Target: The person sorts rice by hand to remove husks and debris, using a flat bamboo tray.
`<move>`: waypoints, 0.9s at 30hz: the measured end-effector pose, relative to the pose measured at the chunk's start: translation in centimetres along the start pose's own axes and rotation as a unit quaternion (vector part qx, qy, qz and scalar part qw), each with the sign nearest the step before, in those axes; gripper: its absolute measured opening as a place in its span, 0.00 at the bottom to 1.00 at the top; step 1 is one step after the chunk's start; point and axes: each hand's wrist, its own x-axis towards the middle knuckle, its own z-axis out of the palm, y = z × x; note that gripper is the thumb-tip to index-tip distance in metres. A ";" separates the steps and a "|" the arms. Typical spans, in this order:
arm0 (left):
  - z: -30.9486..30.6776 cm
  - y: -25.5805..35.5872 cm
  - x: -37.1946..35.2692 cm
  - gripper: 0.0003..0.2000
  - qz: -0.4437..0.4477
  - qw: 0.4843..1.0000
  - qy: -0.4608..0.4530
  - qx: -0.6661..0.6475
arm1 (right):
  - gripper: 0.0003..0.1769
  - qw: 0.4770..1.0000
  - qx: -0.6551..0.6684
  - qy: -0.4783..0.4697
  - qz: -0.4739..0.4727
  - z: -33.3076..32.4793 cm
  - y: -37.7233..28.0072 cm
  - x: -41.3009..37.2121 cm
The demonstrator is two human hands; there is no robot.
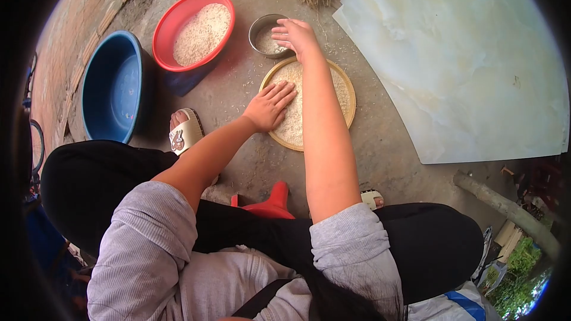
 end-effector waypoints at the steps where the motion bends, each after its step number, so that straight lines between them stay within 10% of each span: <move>1: 0.0 0.0 0.0 0.30 0.000 1.000 0.001 0.001 | 0.18 0.995 0.002 0.078 -0.061 -1.0 0.5 0.1; 5: 0.1 0.1 0.0 0.29 0.006 1.000 0.012 0.005 | 0.11 0.873 -0.140 0.380 -0.270 -4.6 5.0 -1.9; 9: 0.6 0.1 0.6 0.27 0.006 0.999 0.037 -0.015 | 0.10 0.797 -0.355 0.427 -0.238 -7.1 10.4 -6.9; 18: 1.2 -0.9 7.0 0.23 -0.053 0.990 0.121 -0.044 | 0.11 0.742 -0.524 0.359 -0.212 -7.1 13.4 -10.8; 24: 1.6 0.6 7.2 0.10 -0.059 0.996 -0.021 -0.059 | 0.13 0.741 -0.549 0.282 -0.265 -6.9 13.5 -11.8; 27: 1.7 1.6 6.7 0.06 -0.112 0.972 0.090 -0.187 | 0.12 0.736 -0.568 0.247 -0.274 -6.2 14.6 -12.4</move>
